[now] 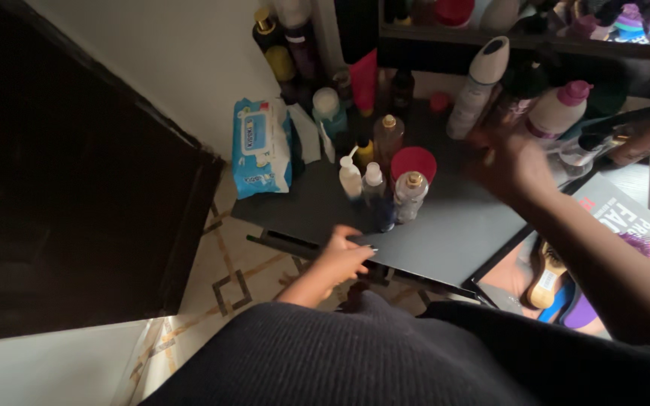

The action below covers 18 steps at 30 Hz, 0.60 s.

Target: The person rearranges several bottles and containers on a vanity table, then uses a wipe to clean the bristles of two hairbrushes. The person wipes each brush thoroughly and places them back on the table.

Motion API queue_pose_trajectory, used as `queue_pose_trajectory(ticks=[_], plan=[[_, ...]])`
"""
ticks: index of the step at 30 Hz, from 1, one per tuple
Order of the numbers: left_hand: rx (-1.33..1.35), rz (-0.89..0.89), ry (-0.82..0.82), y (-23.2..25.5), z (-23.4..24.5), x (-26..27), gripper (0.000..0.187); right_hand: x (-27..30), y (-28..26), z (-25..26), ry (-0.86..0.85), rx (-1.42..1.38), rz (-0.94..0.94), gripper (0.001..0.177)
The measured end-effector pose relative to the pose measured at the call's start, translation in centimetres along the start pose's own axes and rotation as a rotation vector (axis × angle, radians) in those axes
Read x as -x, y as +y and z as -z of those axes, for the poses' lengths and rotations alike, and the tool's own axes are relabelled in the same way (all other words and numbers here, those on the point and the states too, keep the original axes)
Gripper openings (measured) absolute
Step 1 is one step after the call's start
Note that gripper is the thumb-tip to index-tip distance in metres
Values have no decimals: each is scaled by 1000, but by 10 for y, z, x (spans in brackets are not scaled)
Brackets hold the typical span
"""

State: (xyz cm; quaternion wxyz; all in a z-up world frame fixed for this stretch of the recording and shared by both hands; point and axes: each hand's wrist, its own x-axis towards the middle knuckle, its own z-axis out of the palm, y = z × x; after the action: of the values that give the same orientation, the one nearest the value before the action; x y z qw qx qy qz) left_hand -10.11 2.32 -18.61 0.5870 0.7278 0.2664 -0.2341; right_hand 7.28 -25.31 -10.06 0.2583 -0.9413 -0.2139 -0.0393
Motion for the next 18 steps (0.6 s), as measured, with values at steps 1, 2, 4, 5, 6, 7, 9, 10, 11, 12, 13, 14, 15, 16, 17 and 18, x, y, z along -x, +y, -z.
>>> queue_pose_trajectory(ticks=[1,2,4,5,6,7,9,10,11,12,13,14,15,16,17,18], plan=[[14,-11,62,-3,5,-5,84,2,-10,1,-42,-48,29,44],[27,-24,123,-4,8,-9,100,5,-19,0,-81,-95,56,49],[-45,-47,141,-4,14,-21,116,8,-31,-4,-99,-164,73,46],[-80,-59,151,-3,17,-27,125,8,-34,-7,-77,-185,63,37],[-86,-65,156,-3,20,-35,121,8,-35,-10,-56,-206,53,28],[-92,-71,161,-2,24,-43,117,-1,-34,-12,-45,-173,75,28],[-93,-62,144,0,29,-63,111,-32,-28,-11,-22,-103,119,28],[-88,-44,126,1,33,-73,109,-43,-26,-12,25,-93,151,27],[-83,-26,109,0,35,-82,107,-54,-25,-16,72,-84,184,26],[-94,-54,73,-3,37,-90,83,-67,-24,-20,119,-76,220,27],[-105,-82,38,-5,38,-97,61,-80,-20,-22,51,36,192,26],[-112,-109,7,-8,40,-102,46,-96,-17,-29,-21,146,169,26],[-140,-83,35,-11,40,-105,40,-113,-14,-37,-91,256,146,26],[-168,-56,66,-12,39,-109,35,-128,-12,-48,-160,365,123,27],[-196,-29,96,-14,37,-113,30,-141,-9,-60,-228,474,101,27],[-169,-62,67,-17,34,-116,33,-149,-5,-73,-296,581,79,28]])
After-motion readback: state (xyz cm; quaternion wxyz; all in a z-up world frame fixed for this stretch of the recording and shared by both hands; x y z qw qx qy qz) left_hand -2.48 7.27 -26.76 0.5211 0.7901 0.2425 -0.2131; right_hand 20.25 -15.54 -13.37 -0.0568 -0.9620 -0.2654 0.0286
